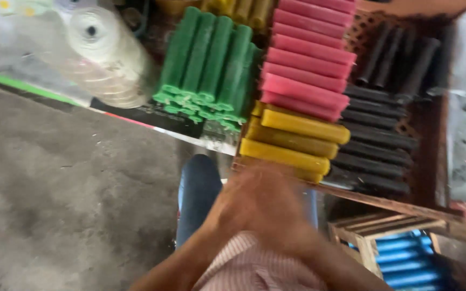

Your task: Organizing colored candles by placing them into neat rows within a wooden tray.

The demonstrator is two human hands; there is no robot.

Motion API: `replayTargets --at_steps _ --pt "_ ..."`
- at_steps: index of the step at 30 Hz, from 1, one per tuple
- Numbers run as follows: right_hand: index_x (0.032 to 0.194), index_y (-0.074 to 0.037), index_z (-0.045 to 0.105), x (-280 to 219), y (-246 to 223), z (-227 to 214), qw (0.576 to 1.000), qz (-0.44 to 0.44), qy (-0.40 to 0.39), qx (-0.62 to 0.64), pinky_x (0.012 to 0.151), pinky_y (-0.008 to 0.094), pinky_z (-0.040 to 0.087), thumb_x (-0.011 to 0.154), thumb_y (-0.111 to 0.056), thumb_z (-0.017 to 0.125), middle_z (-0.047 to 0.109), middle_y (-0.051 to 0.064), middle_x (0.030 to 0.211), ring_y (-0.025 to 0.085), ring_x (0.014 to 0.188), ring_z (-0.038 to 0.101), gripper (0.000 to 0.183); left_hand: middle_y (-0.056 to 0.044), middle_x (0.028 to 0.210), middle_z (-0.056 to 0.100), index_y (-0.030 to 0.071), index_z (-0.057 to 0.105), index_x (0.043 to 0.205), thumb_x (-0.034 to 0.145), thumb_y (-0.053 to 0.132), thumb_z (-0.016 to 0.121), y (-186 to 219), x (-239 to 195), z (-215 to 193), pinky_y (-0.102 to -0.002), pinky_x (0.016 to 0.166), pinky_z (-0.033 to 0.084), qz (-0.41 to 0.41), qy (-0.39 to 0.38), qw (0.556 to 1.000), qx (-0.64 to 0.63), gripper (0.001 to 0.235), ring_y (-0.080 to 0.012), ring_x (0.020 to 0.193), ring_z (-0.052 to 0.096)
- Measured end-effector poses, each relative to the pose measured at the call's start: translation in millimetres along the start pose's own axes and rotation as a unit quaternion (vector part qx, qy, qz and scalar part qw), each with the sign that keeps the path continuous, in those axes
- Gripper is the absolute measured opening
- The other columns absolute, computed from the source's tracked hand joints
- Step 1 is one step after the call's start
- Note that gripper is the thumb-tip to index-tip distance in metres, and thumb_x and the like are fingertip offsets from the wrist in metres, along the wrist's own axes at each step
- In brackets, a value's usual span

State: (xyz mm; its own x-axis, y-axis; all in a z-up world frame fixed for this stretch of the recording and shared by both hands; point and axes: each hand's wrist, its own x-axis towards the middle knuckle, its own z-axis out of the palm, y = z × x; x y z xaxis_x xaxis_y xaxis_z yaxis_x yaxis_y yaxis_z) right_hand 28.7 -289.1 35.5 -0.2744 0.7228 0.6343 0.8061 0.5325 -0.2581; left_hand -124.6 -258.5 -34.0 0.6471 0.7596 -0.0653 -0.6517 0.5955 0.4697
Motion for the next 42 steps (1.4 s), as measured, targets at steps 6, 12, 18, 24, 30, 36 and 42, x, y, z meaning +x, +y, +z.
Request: replayTargets --at_steps 6,12,18,24,30,36,42 --pt "0.138 -0.021 0.067 19.1 -22.0 48.9 0.967 -0.209 -0.043 0.136 0.109 0.055 0.041 0.107 -0.041 0.042 0.058 0.015 0.150 0.042 0.140 0.053 0.044 -0.023 0.151 0.049 -0.002 0.058 0.139 0.100 0.030 0.039 78.9 -20.4 9.7 -0.053 0.110 0.041 -0.018 -0.083 0.993 -0.079 0.054 -0.0432 0.141 0.046" --pt "0.128 -0.013 0.071 -21.6 1.9 60.2 0.988 -0.061 0.008 0.145 0.121 0.061 0.027 0.100 -0.022 0.062 0.072 0.015 0.123 0.043 0.135 0.057 0.031 -0.025 0.141 0.060 0.005 0.059 0.142 0.103 0.053 0.040 159.6 -73.3 7.7 -0.060 0.105 0.045 0.166 0.136 0.975 0.057 0.065 -0.0470 0.131 0.056" --pt "0.114 -0.008 0.075 -35.2 34.9 35.6 0.988 -0.014 0.076 0.132 0.108 0.062 0.044 0.097 -0.020 0.057 0.073 0.016 0.117 0.045 0.119 0.067 0.027 -0.014 0.117 0.075 0.009 0.068 0.126 0.102 0.035 0.048 114.8 -45.1 -32.2 -0.044 0.088 0.057 0.113 0.305 0.915 0.240 0.040 -0.0303 0.108 0.073" --pt "0.139 0.006 0.058 -56.8 98.3 -13.8 0.936 0.284 0.166 0.130 0.116 0.059 0.037 0.112 -0.020 0.044 0.058 0.031 0.140 0.048 0.136 0.050 0.040 -0.023 0.161 0.036 0.003 0.033 0.158 0.106 0.037 0.047 81.5 5.0 31.9 -0.051 0.119 0.033 0.064 0.211 0.791 0.571 0.064 -0.0396 0.148 0.035" --pt "0.155 0.005 0.036 -70.2 137.8 23.8 0.793 0.456 0.208 0.347 0.115 0.062 0.034 0.111 -0.019 0.047 0.043 0.032 0.154 0.044 0.144 0.041 0.052 -0.027 0.168 0.018 0.000 0.016 0.164 0.112 0.044 0.038 51.7 69.8 1.2 -0.051 0.125 0.024 0.113 0.092 0.760 0.634 0.071 -0.0424 0.154 0.020" --pt "0.156 0.008 0.034 -50.5 111.7 32.4 0.834 0.436 0.168 0.294 0.123 0.058 0.023 0.110 -0.008 0.047 0.036 0.036 0.156 0.046 0.148 0.029 0.051 -0.025 0.169 0.015 0.000 0.013 0.165 0.113 0.048 0.036 44.3 79.9 -7.2 -0.052 0.126 0.018 0.116 0.089 0.730 0.668 0.075 -0.0411 0.156 0.015" --pt "0.161 -0.004 0.034 -44.2 103.7 25.3 0.848 0.438 0.139 0.265 0.123 0.055 0.027 0.108 -0.008 0.049 0.037 0.023 0.162 0.039 0.151 0.031 0.056 -0.028 0.169 0.013 0.000 0.009 0.165 0.113 0.045 0.038 49.2 77.1 -1.0 -0.057 0.124 0.017 0.101 0.092 0.744 0.655 0.075 -0.0445 0.155 0.014"
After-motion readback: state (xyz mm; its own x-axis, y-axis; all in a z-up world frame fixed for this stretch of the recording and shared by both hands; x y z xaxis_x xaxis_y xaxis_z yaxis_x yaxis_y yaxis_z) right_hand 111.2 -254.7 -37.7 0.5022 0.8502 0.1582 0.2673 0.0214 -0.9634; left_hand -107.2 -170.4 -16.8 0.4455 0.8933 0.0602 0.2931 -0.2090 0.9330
